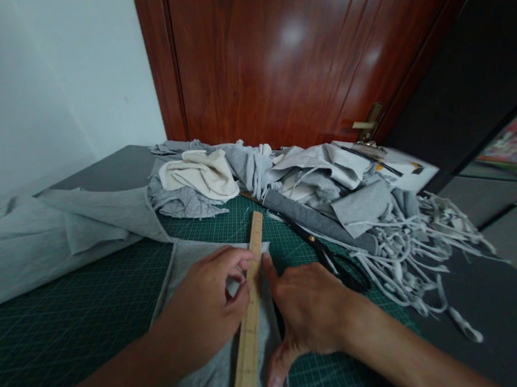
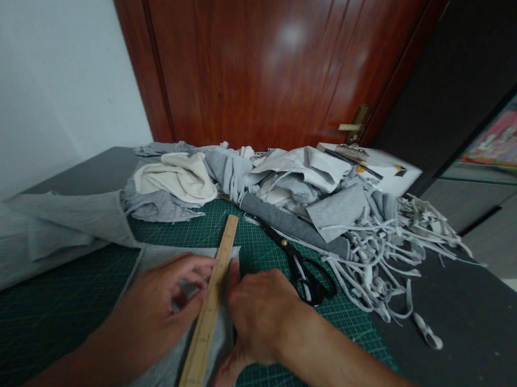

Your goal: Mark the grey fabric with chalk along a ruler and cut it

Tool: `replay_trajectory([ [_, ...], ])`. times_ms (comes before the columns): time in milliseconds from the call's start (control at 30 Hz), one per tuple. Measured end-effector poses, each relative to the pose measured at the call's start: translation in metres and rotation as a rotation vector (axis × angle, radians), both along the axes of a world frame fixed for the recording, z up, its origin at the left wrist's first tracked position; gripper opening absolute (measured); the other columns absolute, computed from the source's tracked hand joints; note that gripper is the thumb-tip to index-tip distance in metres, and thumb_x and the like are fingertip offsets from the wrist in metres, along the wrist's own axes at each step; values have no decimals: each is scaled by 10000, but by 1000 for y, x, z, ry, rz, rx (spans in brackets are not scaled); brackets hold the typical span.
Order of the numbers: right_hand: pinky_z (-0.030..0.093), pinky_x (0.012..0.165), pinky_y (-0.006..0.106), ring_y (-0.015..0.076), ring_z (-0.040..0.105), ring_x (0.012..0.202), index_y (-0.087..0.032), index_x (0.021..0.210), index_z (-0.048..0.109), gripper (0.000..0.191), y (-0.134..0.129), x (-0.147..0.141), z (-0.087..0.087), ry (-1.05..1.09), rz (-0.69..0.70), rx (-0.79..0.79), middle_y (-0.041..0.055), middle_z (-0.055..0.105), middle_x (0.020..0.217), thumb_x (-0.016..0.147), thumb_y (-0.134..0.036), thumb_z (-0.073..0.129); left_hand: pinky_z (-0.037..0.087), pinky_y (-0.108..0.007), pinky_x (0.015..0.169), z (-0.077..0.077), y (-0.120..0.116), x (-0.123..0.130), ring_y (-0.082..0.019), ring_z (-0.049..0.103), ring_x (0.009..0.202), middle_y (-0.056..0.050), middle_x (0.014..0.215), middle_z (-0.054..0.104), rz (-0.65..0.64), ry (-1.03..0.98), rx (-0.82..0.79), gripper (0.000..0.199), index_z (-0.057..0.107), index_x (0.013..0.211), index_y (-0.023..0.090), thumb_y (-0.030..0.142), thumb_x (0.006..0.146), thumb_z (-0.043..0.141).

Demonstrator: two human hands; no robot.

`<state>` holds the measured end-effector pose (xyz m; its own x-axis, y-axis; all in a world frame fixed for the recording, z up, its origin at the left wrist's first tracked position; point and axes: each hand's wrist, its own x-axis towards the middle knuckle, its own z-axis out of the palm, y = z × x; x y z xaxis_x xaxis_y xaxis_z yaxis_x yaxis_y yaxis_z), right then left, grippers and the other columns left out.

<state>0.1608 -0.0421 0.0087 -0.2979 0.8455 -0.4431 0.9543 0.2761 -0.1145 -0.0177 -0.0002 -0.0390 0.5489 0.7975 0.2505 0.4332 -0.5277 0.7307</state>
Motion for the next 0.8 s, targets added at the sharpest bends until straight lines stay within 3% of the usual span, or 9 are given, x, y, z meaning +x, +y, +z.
replay_trajectory([
  [100,658,940,559,505,780,1127,34,1642,389,1506,0,0,0,16,5,15,331,779,1259,507,-756,987,597,-440,1021,-6,9,-1,-279,739,1096,-70,1163,772,-41,5,127,330,755,1141,232,153,895,549],
  [233,649,937,543,489,802,1057,48,1604,440,1463,1,3,-2,14,3,-5,298,819,1150,519,-775,975,443,-483,1260,-16,17,-6,-304,590,1427,-95,1508,652,-203,86,177,508,685,1390,245,188,887,641],
  [333,650,904,522,480,806,1031,51,1621,400,1512,1,10,-6,60,26,27,294,820,1135,514,-822,942,342,-544,1319,-17,21,-13,-372,415,1586,-134,1717,446,-258,221,111,784,547,1587,243,361,854,801],
  [467,649,819,488,458,813,948,42,1632,386,1545,4,21,-14,109,74,31,278,827,1089,503,-884,890,239,-650,1326,-10,28,-23,-470,221,1653,-171,1813,225,-371,381,51,1294,379,1697,246,644,613,963],
  [533,647,797,477,446,813,915,37,1615,423,1519,5,24,-16,130,83,24,263,831,1061,506,-899,873,144,-713,1317,-8,31,-27,-502,124,1665,-196,1824,143,-409,447,50,1450,313,1720,223,717,524,969],
  [633,644,806,476,450,809,925,50,1620,411,1551,5,25,-17,139,81,45,271,827,1074,481,-885,894,76,-735,1308,-8,31,-28,-517,89,1663,-221,1817,130,-420,472,79,1530,279,1728,205,765,481,964],
  [800,642,859,488,476,805,1004,91,1653,313,1607,4,22,-16,147,83,64,315,809,1145,488,-816,949,109,-694,1325,-10,23,-23,-510,149,1657,-213,1810,191,-365,439,121,1506,307,1720,212,815,492,936],
])
